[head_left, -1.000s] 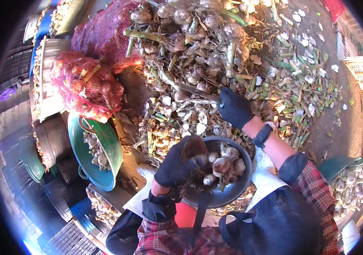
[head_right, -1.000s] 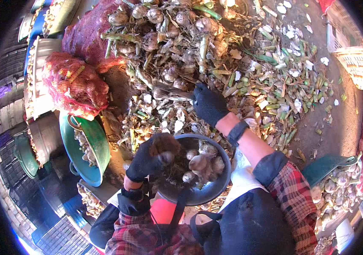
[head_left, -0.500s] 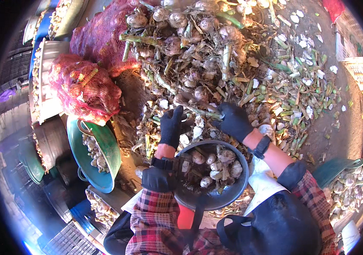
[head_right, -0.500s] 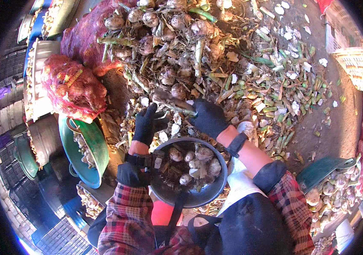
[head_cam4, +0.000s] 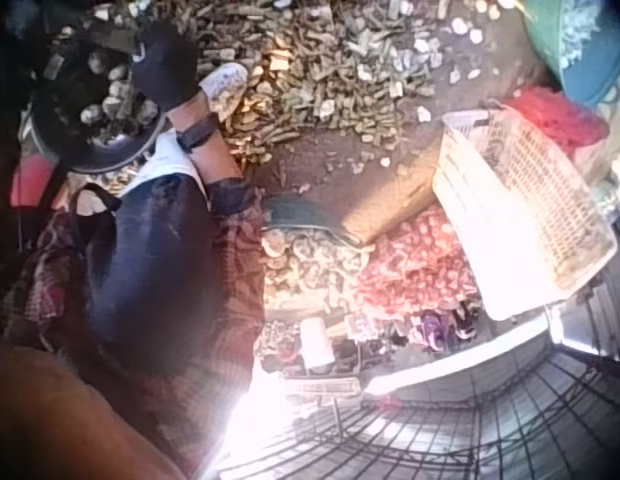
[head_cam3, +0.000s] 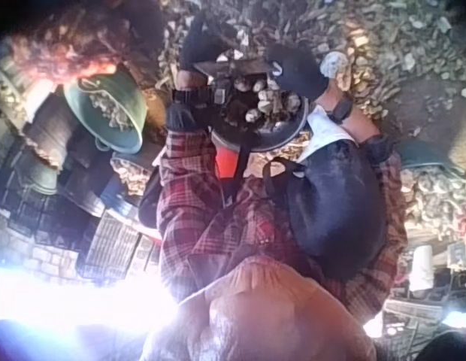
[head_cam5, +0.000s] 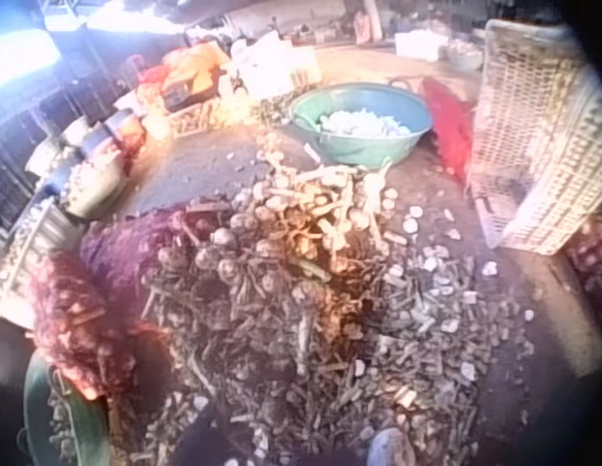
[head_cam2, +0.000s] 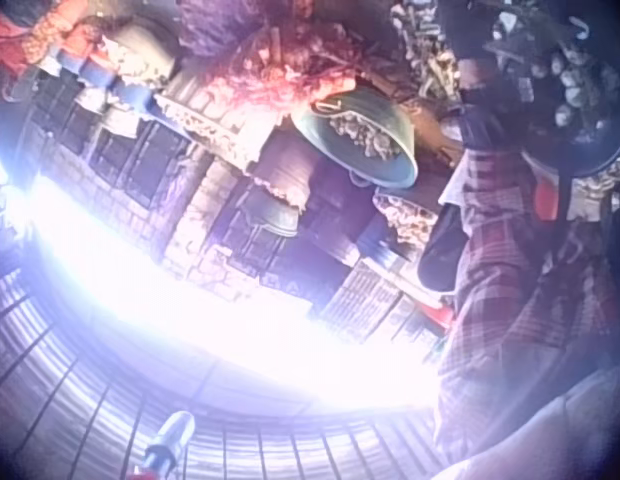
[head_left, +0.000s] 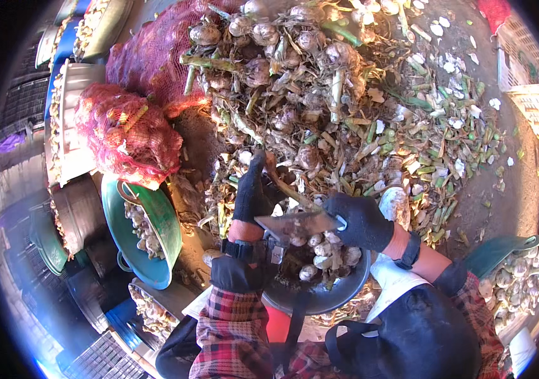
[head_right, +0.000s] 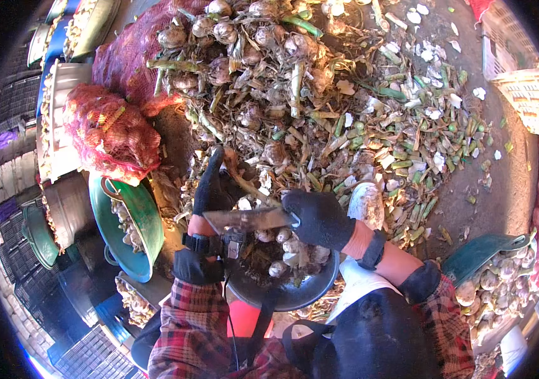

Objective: The person processes garlic by picking up individual bulbs from a pile, trimming the roots and stems with a cleaver, and dropping the cleaned bulbs into a metal bowl. After filling the bowl, the person empties the garlic into a larger green basin and resumes trimming more bulbs.

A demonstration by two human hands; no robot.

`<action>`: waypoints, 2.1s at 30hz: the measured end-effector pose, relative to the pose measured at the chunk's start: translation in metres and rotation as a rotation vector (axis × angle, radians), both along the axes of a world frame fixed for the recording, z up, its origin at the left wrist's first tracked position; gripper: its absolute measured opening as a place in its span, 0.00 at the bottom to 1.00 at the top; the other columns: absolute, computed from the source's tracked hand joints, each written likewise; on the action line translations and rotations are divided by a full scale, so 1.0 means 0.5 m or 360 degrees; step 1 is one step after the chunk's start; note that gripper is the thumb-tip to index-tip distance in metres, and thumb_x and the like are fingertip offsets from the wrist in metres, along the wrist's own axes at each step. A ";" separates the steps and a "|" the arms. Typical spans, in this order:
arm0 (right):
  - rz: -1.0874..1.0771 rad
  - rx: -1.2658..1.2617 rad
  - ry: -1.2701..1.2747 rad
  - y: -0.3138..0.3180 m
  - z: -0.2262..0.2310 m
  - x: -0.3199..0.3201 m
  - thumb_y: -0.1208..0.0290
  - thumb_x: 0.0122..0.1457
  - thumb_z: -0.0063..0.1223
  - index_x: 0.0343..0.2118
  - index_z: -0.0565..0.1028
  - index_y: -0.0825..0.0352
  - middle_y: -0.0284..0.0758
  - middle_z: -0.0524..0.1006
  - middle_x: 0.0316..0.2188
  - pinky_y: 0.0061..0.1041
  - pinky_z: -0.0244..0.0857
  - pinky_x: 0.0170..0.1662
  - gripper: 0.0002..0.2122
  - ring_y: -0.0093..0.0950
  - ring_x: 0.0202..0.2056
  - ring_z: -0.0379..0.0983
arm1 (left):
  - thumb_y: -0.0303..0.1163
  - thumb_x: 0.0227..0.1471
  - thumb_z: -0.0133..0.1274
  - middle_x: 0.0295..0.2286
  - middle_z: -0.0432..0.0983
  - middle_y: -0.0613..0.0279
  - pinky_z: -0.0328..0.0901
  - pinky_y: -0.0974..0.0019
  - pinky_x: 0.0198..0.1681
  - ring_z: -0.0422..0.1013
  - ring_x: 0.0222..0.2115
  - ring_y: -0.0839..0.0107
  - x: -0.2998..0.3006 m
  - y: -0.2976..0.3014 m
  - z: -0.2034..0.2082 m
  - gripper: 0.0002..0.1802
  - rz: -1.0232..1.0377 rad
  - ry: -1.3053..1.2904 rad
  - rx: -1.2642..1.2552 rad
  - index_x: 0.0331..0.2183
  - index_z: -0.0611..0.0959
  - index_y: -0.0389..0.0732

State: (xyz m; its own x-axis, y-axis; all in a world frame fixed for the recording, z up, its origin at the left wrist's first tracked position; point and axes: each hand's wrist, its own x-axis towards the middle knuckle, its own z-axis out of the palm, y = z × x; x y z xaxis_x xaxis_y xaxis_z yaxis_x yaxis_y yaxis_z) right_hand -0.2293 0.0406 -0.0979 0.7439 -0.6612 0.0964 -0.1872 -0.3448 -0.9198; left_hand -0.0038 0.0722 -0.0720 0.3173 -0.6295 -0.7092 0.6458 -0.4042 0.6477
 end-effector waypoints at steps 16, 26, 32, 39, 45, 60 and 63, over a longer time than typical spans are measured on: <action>-0.0131 -0.0553 0.0045 -0.119 0.209 -0.024 0.70 0.39 0.59 0.27 0.69 0.63 0.36 0.68 0.24 0.35 0.64 0.21 0.12 0.37 0.20 0.70 | 0.37 0.48 0.53 0.46 0.68 0.56 0.64 0.62 0.48 0.68 0.43 0.66 -0.057 0.146 0.038 0.28 -0.0145 0.0506 -0.0363 0.51 0.68 0.38; -0.0204 -0.0664 0.0084 -0.124 0.154 -0.025 0.70 0.37 0.60 0.27 0.69 0.63 0.36 0.67 0.23 0.37 0.63 0.21 0.13 0.38 0.19 0.69 | 0.39 0.47 0.52 0.39 0.69 0.59 0.64 0.64 0.42 0.69 0.37 0.69 -0.097 0.028 0.152 0.21 -0.0930 -0.0893 -0.0598 0.42 0.72 0.39; -0.0305 -0.0442 0.0062 -0.136 0.032 -0.016 0.70 0.41 0.56 0.27 0.71 0.63 0.38 0.71 0.23 0.35 0.67 0.24 0.09 0.40 0.22 0.72 | 0.34 0.36 0.60 0.27 0.75 0.62 0.67 0.69 0.34 0.72 0.28 0.72 -0.098 -0.028 0.166 0.19 -0.1317 -0.1618 -0.0774 0.33 0.76 0.37; -0.0889 -0.0091 0.0405 -0.113 -0.010 -0.040 0.71 0.48 0.56 0.20 0.70 0.67 0.43 0.70 0.14 0.35 0.63 0.21 0.07 0.40 0.18 0.72 | 0.37 0.42 0.59 0.33 0.73 0.64 0.67 0.69 0.38 0.70 0.34 0.73 -0.076 -0.058 0.199 0.24 -0.0550 -0.1491 -0.0524 0.41 0.74 0.36; -0.0714 0.0319 -0.0094 -0.065 0.057 0.022 0.73 0.48 0.55 0.19 0.71 0.67 0.42 0.70 0.13 0.31 0.63 0.20 0.07 0.40 0.16 0.71 | 0.31 0.48 0.51 0.40 0.68 0.52 0.68 0.57 0.47 0.70 0.42 0.57 -0.087 -0.014 0.135 0.21 0.0151 -0.0658 -0.0574 0.45 0.68 0.35; -0.0703 0.0028 0.0303 -0.051 -0.086 0.001 0.71 0.48 0.56 0.22 0.70 0.67 0.46 0.71 0.17 0.35 0.61 0.22 0.07 0.47 0.21 0.69 | 0.35 0.37 0.66 0.38 0.75 0.53 0.66 0.60 0.44 0.72 0.40 0.60 -0.008 0.025 0.117 0.33 -0.1913 -0.1146 -0.0384 0.47 0.74 0.39; -0.0768 0.0011 0.0355 -0.052 -0.079 -0.002 0.71 0.48 0.56 0.22 0.70 0.68 0.46 0.72 0.18 0.36 0.62 0.23 0.08 0.47 0.22 0.70 | 0.43 0.39 0.63 0.28 0.73 0.47 0.67 0.54 0.33 0.71 0.29 0.49 -0.001 -0.040 0.025 0.30 -0.2048 -0.2042 -0.0718 0.43 0.74 0.38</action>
State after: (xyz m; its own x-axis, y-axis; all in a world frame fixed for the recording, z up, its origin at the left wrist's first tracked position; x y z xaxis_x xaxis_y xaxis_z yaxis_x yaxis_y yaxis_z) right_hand -0.2303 0.0145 -0.1375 0.3571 -0.9334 -0.0350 -0.5141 -0.1652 -0.8417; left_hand -0.0042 0.0520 -0.0596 -0.3063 -0.9332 -0.1877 -0.7798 0.1330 0.6117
